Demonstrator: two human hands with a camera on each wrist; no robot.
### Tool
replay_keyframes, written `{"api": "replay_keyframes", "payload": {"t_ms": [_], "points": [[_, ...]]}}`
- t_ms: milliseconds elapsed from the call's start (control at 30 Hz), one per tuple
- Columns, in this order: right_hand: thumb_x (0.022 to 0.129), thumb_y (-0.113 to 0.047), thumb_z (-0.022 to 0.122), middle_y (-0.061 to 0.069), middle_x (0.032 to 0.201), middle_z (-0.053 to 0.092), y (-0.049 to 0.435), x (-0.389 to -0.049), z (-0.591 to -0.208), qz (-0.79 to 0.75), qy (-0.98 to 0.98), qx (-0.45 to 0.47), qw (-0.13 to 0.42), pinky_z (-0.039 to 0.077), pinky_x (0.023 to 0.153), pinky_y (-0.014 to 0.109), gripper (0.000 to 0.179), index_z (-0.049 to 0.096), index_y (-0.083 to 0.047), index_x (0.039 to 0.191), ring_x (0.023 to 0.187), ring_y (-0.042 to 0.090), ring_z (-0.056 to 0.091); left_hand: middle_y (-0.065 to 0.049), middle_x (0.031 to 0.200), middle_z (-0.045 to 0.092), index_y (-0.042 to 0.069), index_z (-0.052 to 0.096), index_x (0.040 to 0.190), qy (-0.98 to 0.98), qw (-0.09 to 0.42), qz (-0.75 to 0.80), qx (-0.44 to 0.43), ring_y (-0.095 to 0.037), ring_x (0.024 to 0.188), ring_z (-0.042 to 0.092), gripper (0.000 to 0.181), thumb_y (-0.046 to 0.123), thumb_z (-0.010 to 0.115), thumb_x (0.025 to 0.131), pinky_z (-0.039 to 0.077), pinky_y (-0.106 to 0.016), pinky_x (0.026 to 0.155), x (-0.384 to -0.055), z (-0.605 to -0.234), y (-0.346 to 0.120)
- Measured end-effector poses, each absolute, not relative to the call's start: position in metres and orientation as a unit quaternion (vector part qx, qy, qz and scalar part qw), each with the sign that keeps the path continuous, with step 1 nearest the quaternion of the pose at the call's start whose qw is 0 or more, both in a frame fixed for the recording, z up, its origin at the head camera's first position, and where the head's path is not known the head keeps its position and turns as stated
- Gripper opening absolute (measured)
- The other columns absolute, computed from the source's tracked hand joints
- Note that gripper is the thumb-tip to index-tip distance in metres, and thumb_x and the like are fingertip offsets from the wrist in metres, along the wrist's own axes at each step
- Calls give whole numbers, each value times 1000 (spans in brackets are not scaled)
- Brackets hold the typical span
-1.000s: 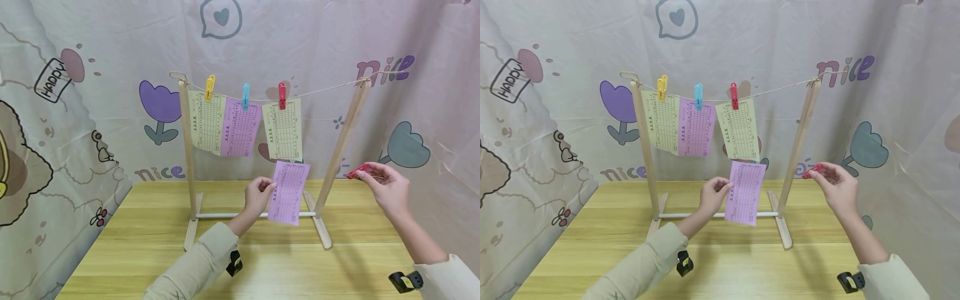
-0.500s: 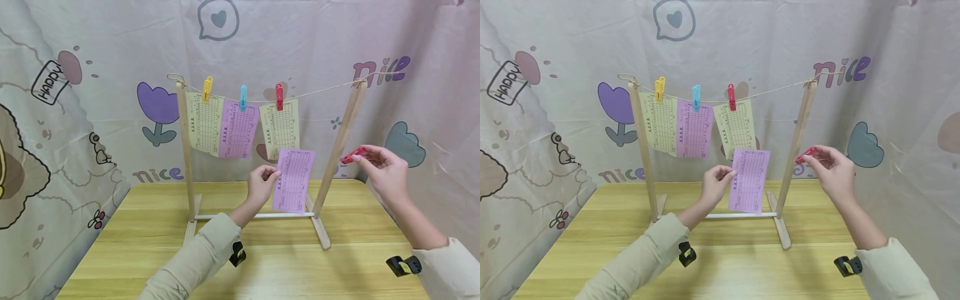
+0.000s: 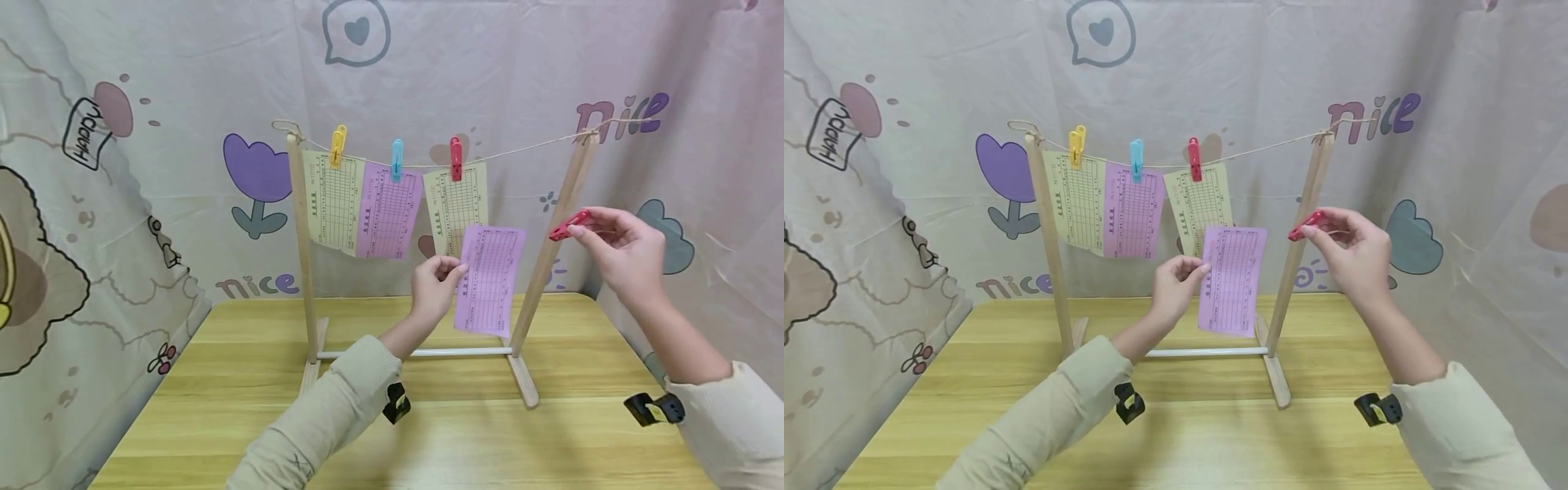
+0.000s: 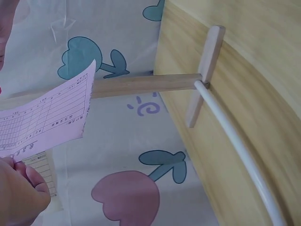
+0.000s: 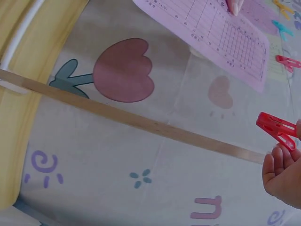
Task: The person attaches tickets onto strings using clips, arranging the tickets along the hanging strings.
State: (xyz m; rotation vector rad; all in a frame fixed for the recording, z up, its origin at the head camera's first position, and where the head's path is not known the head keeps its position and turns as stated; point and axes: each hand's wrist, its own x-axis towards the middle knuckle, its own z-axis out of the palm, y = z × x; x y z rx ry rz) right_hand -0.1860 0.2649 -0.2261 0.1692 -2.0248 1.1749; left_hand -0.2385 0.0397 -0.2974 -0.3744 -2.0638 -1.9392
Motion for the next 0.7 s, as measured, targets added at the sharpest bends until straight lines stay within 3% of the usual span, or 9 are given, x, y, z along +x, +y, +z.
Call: {"api": "replay_keyframes", "payload": {"t_ms": [300,700], "points": [[81,-11,70,-24,83,62,254,-186,-200,460,-788,74,403,44,67,5,31,65,-4,111,75,-3,56,-7,73,62,-1,66,89,-715,137,-675,-117,-5,62,49,13,10,69,82,43,-14,57,-241,-285,43],[82,-13,69,-19,86,63,238,-194,-160,479,-772,92,407,45,69,6,30,66,-7,111,75,0,56,-6,75,61,0,66,89,-705,136,-687,-109,-4,63,48,13,11,69,83,42,-12,56,-243,-267,53]]}}
